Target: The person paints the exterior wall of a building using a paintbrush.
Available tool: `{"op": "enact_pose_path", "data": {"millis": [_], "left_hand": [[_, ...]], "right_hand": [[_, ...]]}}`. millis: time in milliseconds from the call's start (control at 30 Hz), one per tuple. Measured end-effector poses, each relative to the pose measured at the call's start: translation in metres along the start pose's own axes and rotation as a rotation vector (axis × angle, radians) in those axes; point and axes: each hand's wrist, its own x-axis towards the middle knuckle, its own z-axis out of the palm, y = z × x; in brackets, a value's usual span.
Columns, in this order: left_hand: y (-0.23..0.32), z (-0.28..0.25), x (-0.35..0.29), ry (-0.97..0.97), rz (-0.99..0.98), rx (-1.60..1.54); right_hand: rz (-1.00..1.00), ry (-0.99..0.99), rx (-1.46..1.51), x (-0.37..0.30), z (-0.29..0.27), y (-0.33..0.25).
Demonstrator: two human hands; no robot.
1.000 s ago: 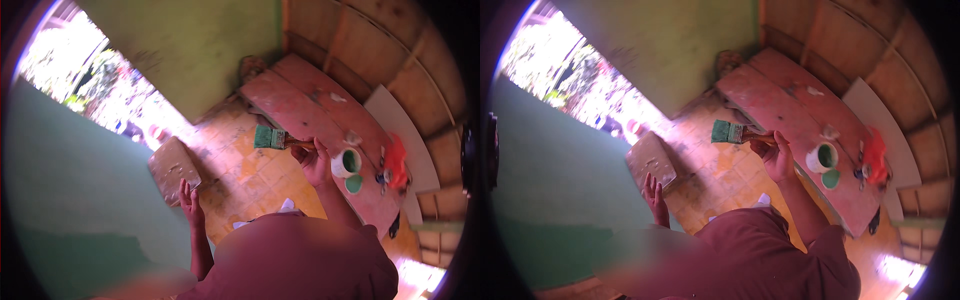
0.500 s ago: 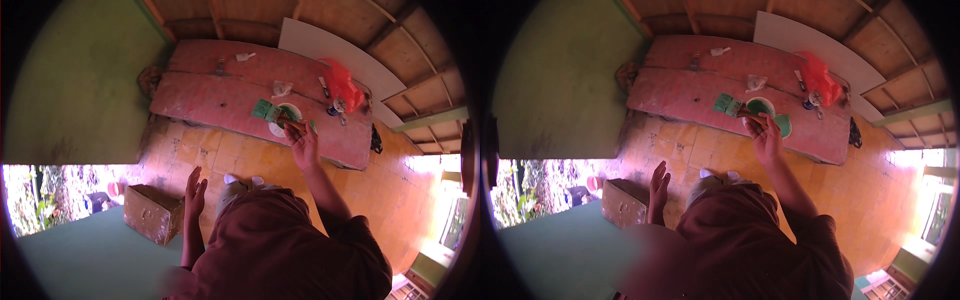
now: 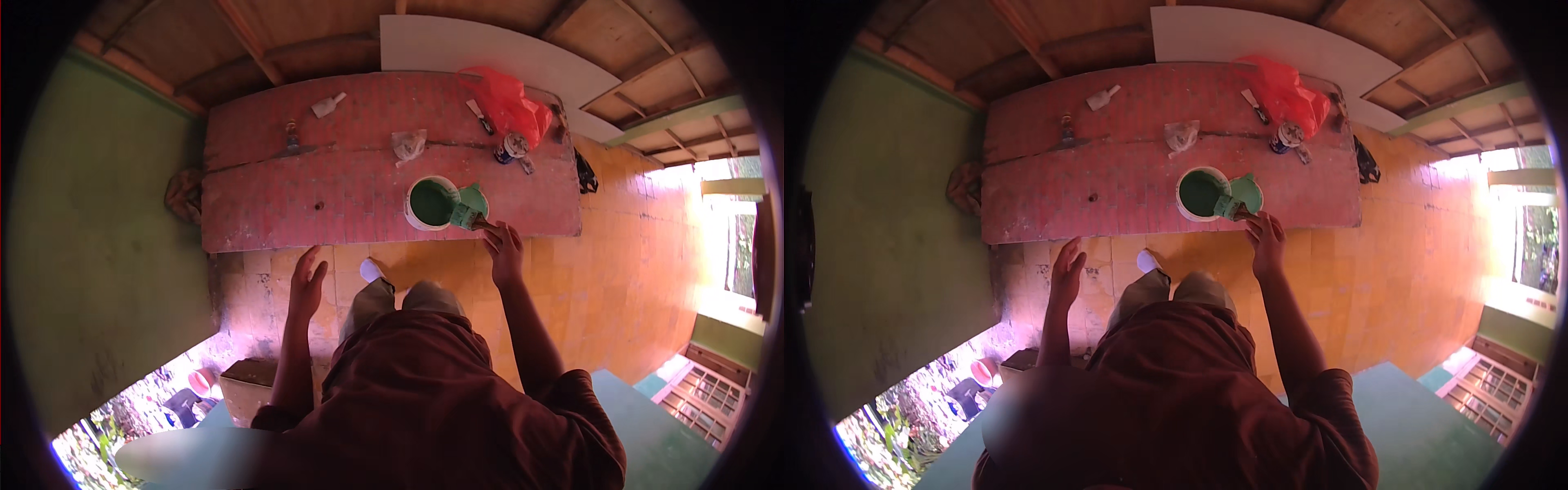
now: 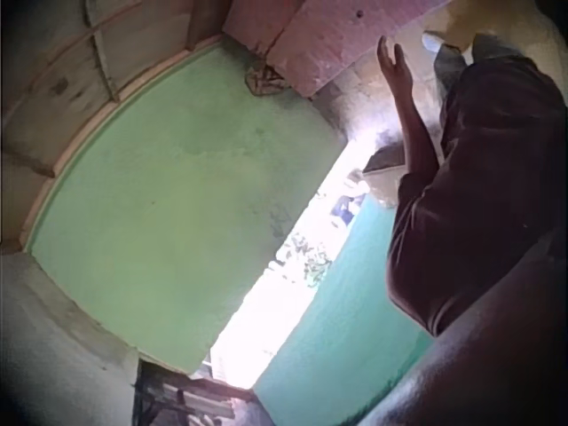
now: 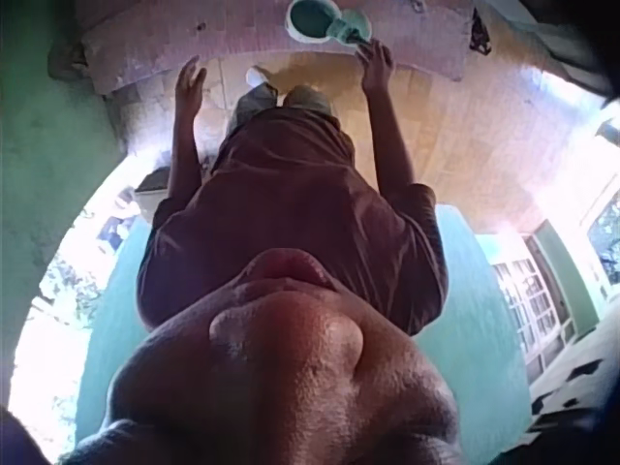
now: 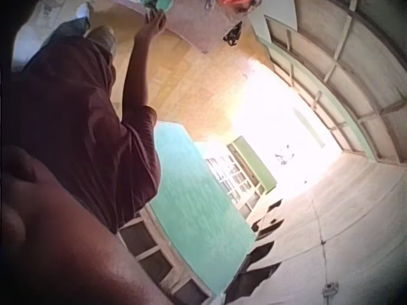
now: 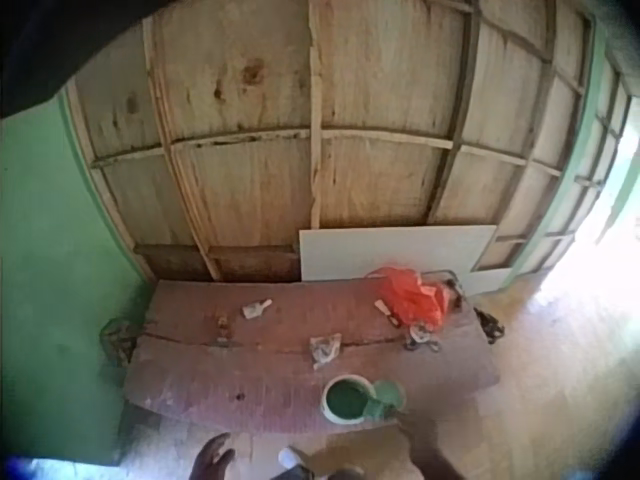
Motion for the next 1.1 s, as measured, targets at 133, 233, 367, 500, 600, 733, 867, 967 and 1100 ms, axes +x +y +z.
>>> {"op": "enact_pose_path", "data": {"millis": [133,233,367,500,600,733,867,967,1100], "left_hand": [[0.006,0.006,0.041,-0.061,0.022,0.140],[0.015,0.020,0.050,-0.109,-0.007,0.221],[0.006,0.036,0.048,-0.178,-0.105,0.238],[0.009,0.062,0.038,-0.083,-0.165,0.270],[0.006,0.078,0.024,-0.058,-0.195,0.292],[-0.002,0.096,0.009,-0.059,-0.299,0.312],[-0.009,0.098,-0.011,-0.019,-0.428,0.308],[-0.007,0.096,-0.022,-0.001,-0.554,0.330],[-0.021,0.091,-0.035,0.014,-0.611,0.354]], "right_hand": [[-0.046,-0.063,-0.140,0.037,0.002,0.029],[-0.024,-0.072,-0.205,0.070,0.000,0.056],[0.060,-0.150,-0.326,0.109,0.004,0.086],[0.101,-0.233,-0.380,0.157,0.008,0.122],[0.019,-0.220,-0.537,0.194,0.015,0.153],[-0.017,-0.192,-0.765,0.230,0.024,0.180],[-0.053,-0.249,-0.965,0.254,0.038,0.197],[-0.050,-0.236,-1.096,0.264,0.047,0.207],[-0.057,-0.255,-1.106,0.277,0.050,0.222]]}}
